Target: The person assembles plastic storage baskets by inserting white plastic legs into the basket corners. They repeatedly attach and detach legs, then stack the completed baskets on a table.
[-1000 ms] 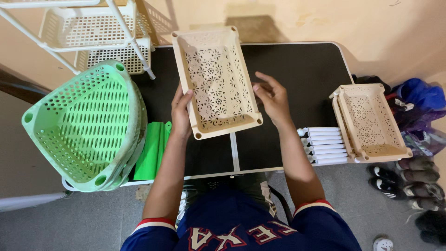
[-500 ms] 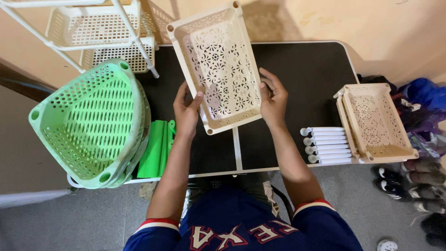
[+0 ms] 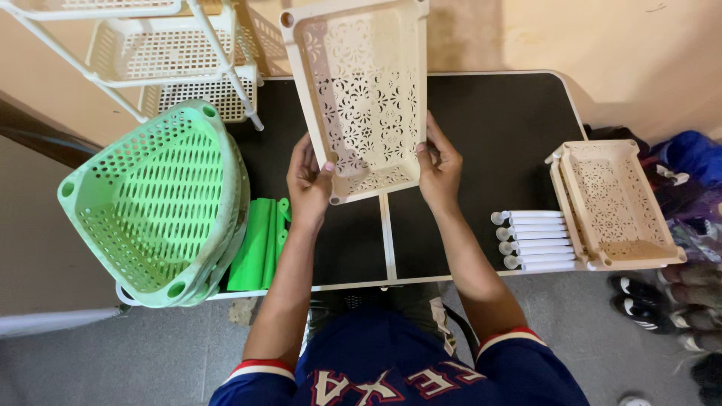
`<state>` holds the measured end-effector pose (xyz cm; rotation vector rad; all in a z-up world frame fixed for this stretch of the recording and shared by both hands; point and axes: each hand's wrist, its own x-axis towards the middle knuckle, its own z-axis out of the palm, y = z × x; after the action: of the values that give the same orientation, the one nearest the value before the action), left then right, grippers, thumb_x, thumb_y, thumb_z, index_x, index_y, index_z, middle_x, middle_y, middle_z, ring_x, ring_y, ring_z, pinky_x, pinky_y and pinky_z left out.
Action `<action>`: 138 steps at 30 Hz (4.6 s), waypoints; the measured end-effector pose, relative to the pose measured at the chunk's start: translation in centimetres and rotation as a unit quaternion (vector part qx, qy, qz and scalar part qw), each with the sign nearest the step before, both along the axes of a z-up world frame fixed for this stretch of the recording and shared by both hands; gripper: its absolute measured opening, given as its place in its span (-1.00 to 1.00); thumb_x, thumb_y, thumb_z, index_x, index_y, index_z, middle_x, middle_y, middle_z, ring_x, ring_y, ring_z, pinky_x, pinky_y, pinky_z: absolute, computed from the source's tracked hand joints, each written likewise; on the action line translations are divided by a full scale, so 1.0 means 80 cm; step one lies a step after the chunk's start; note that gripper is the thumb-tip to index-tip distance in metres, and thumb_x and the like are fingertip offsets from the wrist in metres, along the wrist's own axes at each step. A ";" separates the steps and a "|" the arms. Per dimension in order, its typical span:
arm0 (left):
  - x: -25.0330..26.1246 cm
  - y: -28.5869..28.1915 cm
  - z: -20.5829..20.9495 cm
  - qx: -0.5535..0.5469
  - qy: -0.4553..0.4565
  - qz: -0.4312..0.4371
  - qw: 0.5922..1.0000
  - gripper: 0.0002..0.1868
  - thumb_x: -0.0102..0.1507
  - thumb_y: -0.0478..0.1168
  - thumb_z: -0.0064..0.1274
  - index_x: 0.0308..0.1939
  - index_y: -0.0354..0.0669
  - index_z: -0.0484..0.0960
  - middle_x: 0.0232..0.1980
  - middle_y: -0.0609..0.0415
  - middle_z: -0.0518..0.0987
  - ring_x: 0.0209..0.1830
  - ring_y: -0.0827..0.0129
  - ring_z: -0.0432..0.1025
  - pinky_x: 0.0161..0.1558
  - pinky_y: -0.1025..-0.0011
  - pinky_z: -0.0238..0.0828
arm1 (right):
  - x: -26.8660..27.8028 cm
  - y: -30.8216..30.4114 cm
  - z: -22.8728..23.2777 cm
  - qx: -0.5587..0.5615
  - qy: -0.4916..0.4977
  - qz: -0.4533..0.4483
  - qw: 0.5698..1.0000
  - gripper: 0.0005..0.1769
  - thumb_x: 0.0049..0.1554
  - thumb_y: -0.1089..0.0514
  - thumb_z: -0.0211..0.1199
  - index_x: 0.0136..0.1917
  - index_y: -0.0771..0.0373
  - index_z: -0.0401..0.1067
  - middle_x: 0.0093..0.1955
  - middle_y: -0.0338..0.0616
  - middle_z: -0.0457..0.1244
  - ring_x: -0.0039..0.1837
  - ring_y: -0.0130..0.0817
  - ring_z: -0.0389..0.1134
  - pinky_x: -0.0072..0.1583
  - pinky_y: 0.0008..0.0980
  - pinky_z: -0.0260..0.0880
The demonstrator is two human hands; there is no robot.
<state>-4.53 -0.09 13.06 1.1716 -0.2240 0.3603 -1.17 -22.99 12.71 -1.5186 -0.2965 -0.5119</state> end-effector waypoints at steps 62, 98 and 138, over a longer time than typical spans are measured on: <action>0.011 -0.534 -0.038 0.169 0.181 -0.567 0.786 -0.10 0.17 -0.36 0.01 0.59 -0.14 0.07 0.30 -0.07 0.54 0.10 0.28 0.49 0.02 0.31 0.48 | -0.175 -0.601 -0.009 -0.337 0.257 -0.466 0.777 -0.69 0.10 0.19 0.45 0.14 0.20 0.60 0.01 0.05 0.43 0.02 -0.21 0.51 0.08 -0.29 0.45; 0.034 -0.537 -0.089 0.168 0.242 -0.569 0.767 -0.03 0.15 -0.27 0.00 0.63 -0.09 -0.05 0.26 -0.02 0.57 -0.01 0.32 0.48 0.01 0.27 0.46 | -0.159 -0.593 -0.041 -0.358 0.294 -0.464 0.755 -0.66 0.10 0.12 0.43 0.17 0.14 0.60 0.04 -0.01 0.44 0.06 -0.11 0.49 0.13 -0.21 0.44; 0.060 -0.405 -0.034 0.415 -0.085 -0.221 0.878 -0.77 0.23 -0.23 0.22 -0.05 -0.17 0.73 -0.18 -0.04 0.68 -0.23 0.24 0.54 -0.12 0.31 0.48 | -0.145 -0.426 0.019 -0.410 0.060 -0.396 0.820 -0.78 0.15 0.24 0.37 0.09 0.30 0.57 0.01 0.07 0.36 0.08 -0.03 0.38 0.15 -0.15 0.39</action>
<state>0.30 -32.48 10.33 1.8787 -0.8480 -0.0677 -12.74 -57.08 14.25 -2.5219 0.2991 -1.0163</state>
